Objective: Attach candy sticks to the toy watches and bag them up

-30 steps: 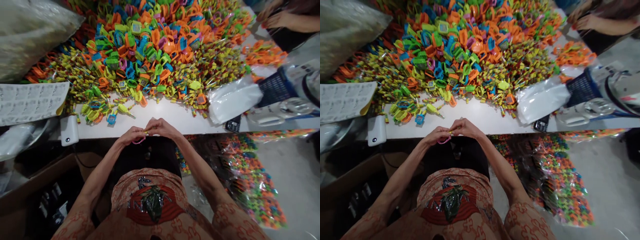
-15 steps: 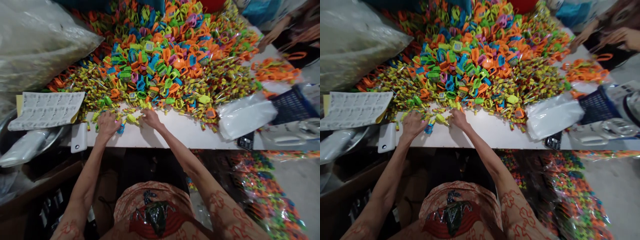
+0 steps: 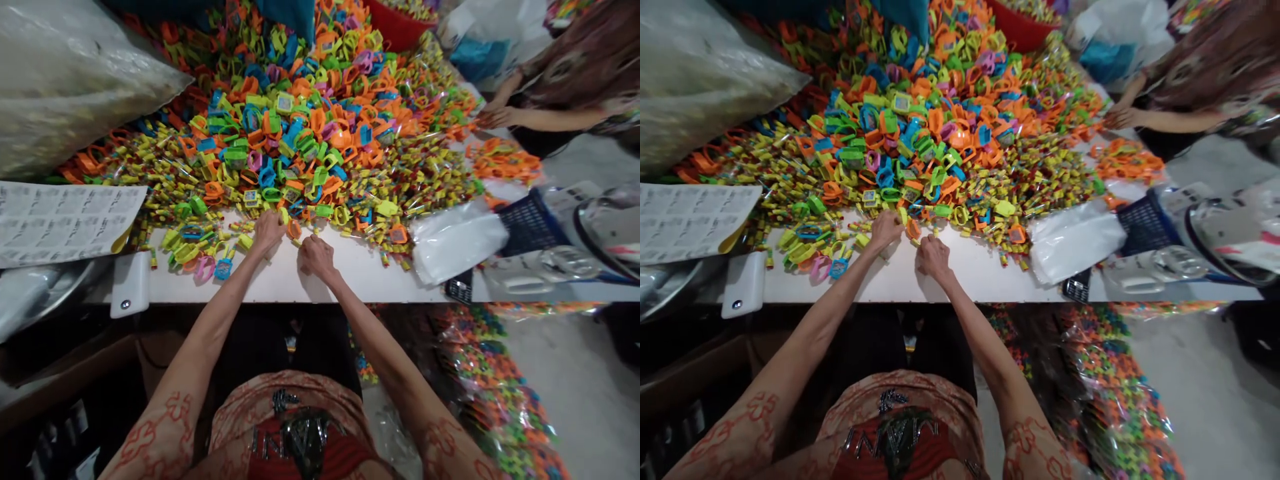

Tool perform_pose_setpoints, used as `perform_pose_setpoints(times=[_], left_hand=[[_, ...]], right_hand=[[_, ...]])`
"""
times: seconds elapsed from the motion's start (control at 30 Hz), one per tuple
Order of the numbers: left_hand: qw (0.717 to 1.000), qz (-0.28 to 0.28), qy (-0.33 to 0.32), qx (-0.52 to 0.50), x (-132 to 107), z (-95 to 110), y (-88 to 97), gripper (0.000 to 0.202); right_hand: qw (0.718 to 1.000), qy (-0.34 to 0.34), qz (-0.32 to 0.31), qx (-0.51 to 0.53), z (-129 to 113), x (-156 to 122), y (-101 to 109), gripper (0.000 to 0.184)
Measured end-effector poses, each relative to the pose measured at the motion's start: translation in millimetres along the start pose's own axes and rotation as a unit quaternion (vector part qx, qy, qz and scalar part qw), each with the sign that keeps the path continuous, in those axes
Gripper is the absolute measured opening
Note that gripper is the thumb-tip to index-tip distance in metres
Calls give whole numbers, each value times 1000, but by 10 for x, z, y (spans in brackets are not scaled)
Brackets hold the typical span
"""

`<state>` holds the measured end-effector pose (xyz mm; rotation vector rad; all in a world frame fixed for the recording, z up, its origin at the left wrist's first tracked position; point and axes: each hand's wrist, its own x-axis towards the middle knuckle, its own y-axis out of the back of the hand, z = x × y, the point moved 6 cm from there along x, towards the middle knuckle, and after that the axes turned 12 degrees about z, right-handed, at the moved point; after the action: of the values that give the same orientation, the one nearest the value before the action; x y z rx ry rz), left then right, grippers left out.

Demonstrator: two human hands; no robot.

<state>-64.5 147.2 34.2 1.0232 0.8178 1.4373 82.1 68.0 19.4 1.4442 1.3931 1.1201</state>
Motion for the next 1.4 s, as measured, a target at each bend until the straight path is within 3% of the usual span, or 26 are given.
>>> perform_pose_setpoints(times=[0.07, 0.23, 0.37, 0.47, 0.53, 0.6, 0.67, 0.77, 0.83, 1.03, 1.2, 1.4], left_hand=[[1000, 11, 17, -3, 0, -30, 20, 14], [998, 53, 46, -1, 164, 97, 55, 31], [996, 51, 77, 7, 285, 164, 31, 16], [991, 107, 71, -29, 190, 89, 111, 8], [986, 140, 52, -74, 20, -1, 175, 6], [980, 153, 21, -128, -208, -77, 226, 9], [972, 153, -15, -177, -454, -110, 269, 11], [965, 141, -66, -211, -769, -78, 317, 13], [963, 138, -88, -212, -908, -47, 343, 15], [961, 157, -136, -180, -1077, -32, 427, 24], [970, 142, -130, -148, -1138, -45, 488, 25], [976, 115, -142, -120, -1171, -46, 510, 25]], right_hand=[[999, -25, 19, 37, 99, 2, -9, 23], [995, -45, 41, 82, 124, -25, -71, 21], [998, -4, 63, 30, 49, -58, -69, 23], [996, 7, 76, 47, 54, -37, -62, 23], [988, -32, 97, 113, 120, -17, -19, 16], [964, -90, 98, 230, 189, -17, 28, 11], [917, -116, 69, 375, 180, -39, 84, 13], [846, -76, 24, 527, 38, -103, 254, 21], [827, -50, 3, 560, -48, -165, 364, 27], [815, -67, -32, 575, -98, -345, 451, 35], [829, -60, -15, 556, -100, -434, 511, 34], [838, -35, -40, 543, -152, -477, 555, 37]])
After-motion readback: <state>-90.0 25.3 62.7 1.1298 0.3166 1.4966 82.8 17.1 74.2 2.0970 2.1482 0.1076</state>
